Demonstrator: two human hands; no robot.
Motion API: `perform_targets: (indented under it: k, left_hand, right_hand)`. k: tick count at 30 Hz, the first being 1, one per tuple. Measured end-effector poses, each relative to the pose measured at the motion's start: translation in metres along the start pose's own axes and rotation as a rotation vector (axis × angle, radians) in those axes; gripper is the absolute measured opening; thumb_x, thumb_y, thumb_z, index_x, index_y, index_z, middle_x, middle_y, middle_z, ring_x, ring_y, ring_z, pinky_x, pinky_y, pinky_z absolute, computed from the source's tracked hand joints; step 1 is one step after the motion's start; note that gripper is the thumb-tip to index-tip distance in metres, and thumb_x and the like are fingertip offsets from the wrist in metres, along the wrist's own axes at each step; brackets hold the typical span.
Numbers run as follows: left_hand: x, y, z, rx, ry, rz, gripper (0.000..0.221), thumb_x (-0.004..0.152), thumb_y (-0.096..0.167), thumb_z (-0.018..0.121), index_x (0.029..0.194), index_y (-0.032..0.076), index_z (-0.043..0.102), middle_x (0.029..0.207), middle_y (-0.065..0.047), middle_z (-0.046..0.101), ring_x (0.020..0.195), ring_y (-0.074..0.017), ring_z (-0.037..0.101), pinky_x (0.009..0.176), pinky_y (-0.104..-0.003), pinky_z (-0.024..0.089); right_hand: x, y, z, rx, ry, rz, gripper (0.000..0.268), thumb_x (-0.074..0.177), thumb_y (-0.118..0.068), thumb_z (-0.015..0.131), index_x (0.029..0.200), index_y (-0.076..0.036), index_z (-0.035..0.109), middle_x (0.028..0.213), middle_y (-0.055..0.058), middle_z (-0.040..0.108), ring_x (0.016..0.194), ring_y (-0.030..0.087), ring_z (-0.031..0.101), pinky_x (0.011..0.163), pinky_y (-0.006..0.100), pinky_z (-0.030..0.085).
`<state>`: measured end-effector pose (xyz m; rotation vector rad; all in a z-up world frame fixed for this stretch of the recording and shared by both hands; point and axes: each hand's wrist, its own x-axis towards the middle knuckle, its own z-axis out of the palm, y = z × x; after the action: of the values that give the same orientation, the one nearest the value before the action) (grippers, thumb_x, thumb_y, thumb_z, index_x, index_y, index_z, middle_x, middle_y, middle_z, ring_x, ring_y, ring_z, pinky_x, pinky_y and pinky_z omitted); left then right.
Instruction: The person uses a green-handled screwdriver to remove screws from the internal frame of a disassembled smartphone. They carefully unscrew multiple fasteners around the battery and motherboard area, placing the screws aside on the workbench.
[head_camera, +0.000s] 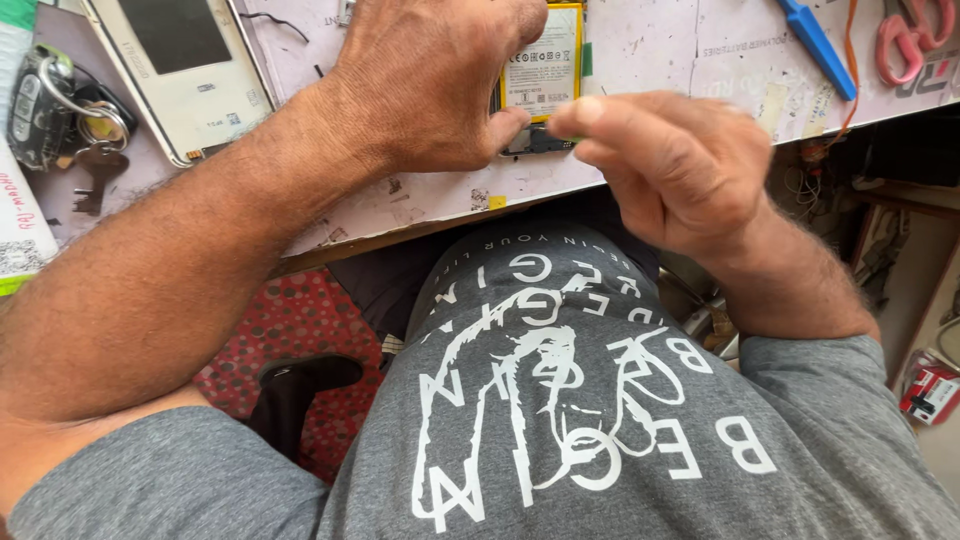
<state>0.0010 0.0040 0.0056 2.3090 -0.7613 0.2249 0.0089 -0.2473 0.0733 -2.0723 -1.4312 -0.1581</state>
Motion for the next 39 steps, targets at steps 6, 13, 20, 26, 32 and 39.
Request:
perform_targets:
  k: [6,13,20,26,32,39]
  left_hand:
    - [0.001,0.0,0.0,-0.015,-0.017,-0.006,0.043,0.075,0.03,0.093,0.102,0.005,0.071,0.09,-0.013,0.069,0.084,-0.031,0.069,0.069,-0.047,0.052]
    - [-0.001,-0.001,0.002,-0.001,-0.009,-0.005,0.047,0.075,0.03,0.093,0.107,0.004,0.072,0.09,-0.012,0.069,0.084,-0.0296,0.07,0.069,-0.046,0.054]
    - [-0.001,-0.001,0.0,-0.018,0.0,0.012,0.047,0.073,0.031,0.094,0.105,0.005,0.071,0.092,-0.012,0.069,0.086,-0.0305,0.069,0.069,-0.047,0.053]
    - [-0.001,0.0,0.0,-0.012,-0.036,-0.023,0.045,0.075,0.029,0.093,0.106,0.004,0.071,0.09,-0.012,0.068,0.083,-0.0302,0.069,0.068,-0.046,0.053]
    - [-0.001,-0.001,0.001,-0.03,-0.06,-0.036,0.046,0.076,0.03,0.093,0.107,0.004,0.071,0.09,-0.012,0.068,0.084,-0.03,0.069,0.069,-0.047,0.053]
    - [-0.001,0.0,0.001,0.004,-0.014,0.004,0.046,0.075,0.033,0.094,0.103,0.005,0.072,0.09,-0.011,0.068,0.085,-0.03,0.069,0.07,-0.047,0.052]
  right_hand:
    - [-0.001,-0.006,0.0,-0.02,-0.004,0.016,0.032,0.11,-0.013,0.073,0.135,-0.001,0.059,0.106,0.015,0.078,0.093,0.023,0.078,0.073,0.033,0.064]
    - [0.014,-0.005,0.002,0.001,0.025,-0.034,0.032,0.104,-0.014,0.072,0.128,0.001,0.058,0.098,0.017,0.075,0.09,0.027,0.077,0.074,0.037,0.066]
    - [0.009,-0.007,0.002,-0.005,0.015,0.009,0.031,0.11,-0.013,0.072,0.135,-0.001,0.056,0.105,0.014,0.076,0.092,0.025,0.078,0.075,0.033,0.065]
    - [0.008,-0.005,-0.001,-0.023,-0.002,0.033,0.035,0.108,-0.014,0.072,0.134,0.001,0.055,0.104,0.015,0.076,0.093,0.027,0.077,0.077,0.037,0.065]
    - [0.01,-0.006,-0.001,-0.012,0.013,0.008,0.035,0.102,-0.011,0.077,0.128,0.002,0.057,0.099,0.017,0.075,0.088,0.027,0.077,0.07,0.036,0.064]
    - [0.009,-0.008,-0.003,0.06,-0.04,0.031,0.033,0.112,-0.007,0.074,0.139,-0.003,0.057,0.108,0.014,0.075,0.094,0.024,0.077,0.078,0.033,0.065]
